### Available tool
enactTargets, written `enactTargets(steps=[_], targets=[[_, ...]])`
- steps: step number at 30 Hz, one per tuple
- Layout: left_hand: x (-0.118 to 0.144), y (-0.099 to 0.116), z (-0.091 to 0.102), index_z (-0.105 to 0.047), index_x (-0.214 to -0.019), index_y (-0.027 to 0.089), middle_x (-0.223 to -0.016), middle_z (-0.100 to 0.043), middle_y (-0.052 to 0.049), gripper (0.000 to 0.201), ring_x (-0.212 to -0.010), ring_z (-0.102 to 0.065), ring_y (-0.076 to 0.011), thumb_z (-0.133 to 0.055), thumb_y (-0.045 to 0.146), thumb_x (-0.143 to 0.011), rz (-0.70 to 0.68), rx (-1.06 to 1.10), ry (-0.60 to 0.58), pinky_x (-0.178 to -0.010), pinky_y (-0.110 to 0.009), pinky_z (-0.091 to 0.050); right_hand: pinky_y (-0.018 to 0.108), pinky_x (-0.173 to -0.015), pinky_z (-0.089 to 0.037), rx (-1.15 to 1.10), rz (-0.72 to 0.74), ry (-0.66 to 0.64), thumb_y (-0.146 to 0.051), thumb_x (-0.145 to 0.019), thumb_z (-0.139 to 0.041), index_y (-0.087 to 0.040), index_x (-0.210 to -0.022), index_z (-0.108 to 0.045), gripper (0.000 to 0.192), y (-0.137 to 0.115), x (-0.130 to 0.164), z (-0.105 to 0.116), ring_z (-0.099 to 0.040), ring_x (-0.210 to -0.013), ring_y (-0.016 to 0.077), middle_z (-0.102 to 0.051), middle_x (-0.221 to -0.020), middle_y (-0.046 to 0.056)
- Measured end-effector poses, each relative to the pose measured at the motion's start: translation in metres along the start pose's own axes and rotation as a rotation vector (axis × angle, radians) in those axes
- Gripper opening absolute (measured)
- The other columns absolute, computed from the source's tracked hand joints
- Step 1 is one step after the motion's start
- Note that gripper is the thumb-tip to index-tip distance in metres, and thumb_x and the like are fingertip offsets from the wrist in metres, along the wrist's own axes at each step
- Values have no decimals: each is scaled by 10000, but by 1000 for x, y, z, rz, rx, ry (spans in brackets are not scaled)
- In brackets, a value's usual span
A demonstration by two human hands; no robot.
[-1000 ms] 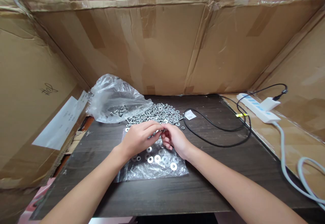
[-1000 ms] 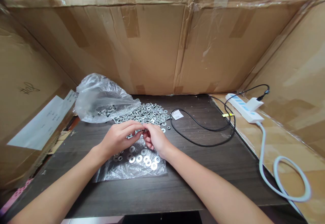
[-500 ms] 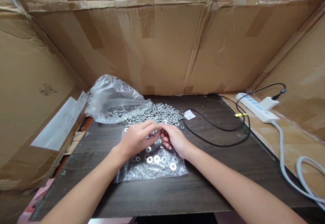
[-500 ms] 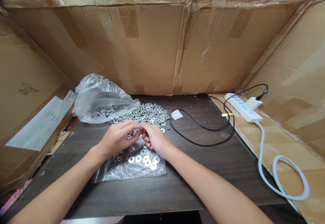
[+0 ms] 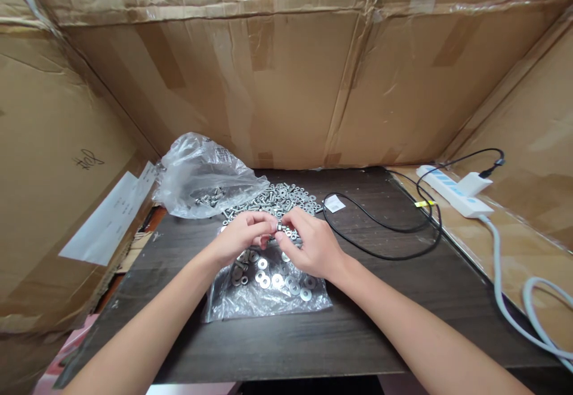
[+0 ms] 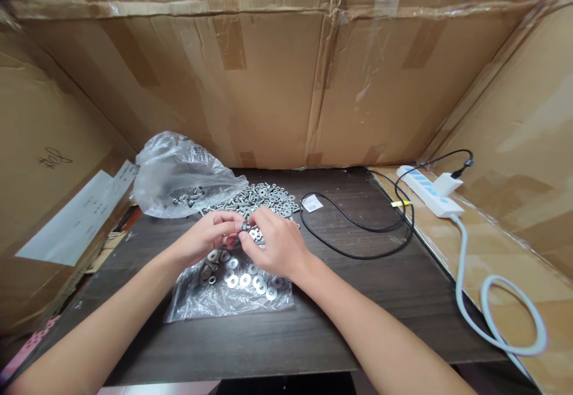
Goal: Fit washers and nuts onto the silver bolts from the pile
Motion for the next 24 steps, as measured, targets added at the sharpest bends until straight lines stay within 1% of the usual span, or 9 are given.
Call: enactTargets(steps=[2,4,7,10,13,15,17,20,24], targets=[[1,0,-3,-638,-696,157,-625,-549,20,122,-523,-473,-72,-656,260,-758,40,23,-53,-511,-192,-450,303,-631,-336,18,34,12,-342,-907,-484,-181,-860,-537,176,-1,0,2,-530,-727,175,-589,-834,53],[1,-1,-6,-634,-691,159,-621,-547,20,122,-526,-472,-72,-643,253,-768,44,12,-83,-514,-191,-451,303,-617,-323,25,33,8,-348,-918,-464,-187,-826,-525,196,-1,0,2,-505,-698,169,-575,-800,48],[0,-2,-6,-664,-767,164,-643,-589,12,116,-532,-505,-81,-644,273,-801,-37,-91,-52,-511,-198,-458,297,-610,-308,-32,-20,-6,-358,-945,-435,-199,-780,-500,238,1,0,1,-467,-663,156,-548,-759,29],[1,0,-6,-675,-857,156,-701,-649,-9,153,-546,-548,-91,-655,305,-829,-219,-253,70,-514,-207,-478,285,-609,-312,-234,-137,27,-349,-963,-406,-204,-704,-440,299,4,-1,-4,-447,-637,141,-493,-687,2],[7,6,-7,-673,-899,151,-699,-658,-9,121,-565,-574,-97,-650,255,-841,-532,-549,210,-565,-227,-512,260,-535,-313,-585,-375,-9,-370,-944,-402,-208,-651,-417,334,11,-1,-16,-423,-555,122,-429,-602,-23],[12,10,-10,-675,-926,152,-701,-657,-8,101,-585,-584,-103,-622,205,-859,-757,-793,238,-608,-242,-529,241,-451,-291,-804,-559,-74,-420,-911,-432,-211,-650,-446,335,15,-1,-26,-396,-475,105,-402,-558,-40],[16,11,-12,-672,-950,151,-757,-679,-25,115,-626,-605,-109,-579,166,-885,-907,-959,220,-630,-244,-544,228,-389,-259,-932,-692,-118,-475,-883,-461,-211,-640,-456,359,17,1,-33,-374,-417,93,-381,-520,-54],[17,12,-12,-667,-990,158,-894,-716,-56,149,-745,-664,-126,-552,124,-902,-1001,-1066,207,-672,-239,-577,215,-353,-244,-985,-745,-137,-517,-863,-481,-209,-589,-425,416,19,2,-37,-366,-382,81,-366,-482,-61],[17,11,-12,-675,-1020,161,-948,-725,-66,171,-815,-697,-145,-562,116,-901,-1014,-1113,204,-720,-258,-603,198,-341,-245,-978,-714,-150,-534,-855,-484,-205,-569,-415,442,18,2,-36,-356,-371,68,-363,-461,-66]])
Point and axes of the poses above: each hand's wrist, its own x-axis away from the middle knuckle, its own z-axis out of the back of the hand, y = z × x, the point moved 3 cm from there along -x, towards the middle knuckle
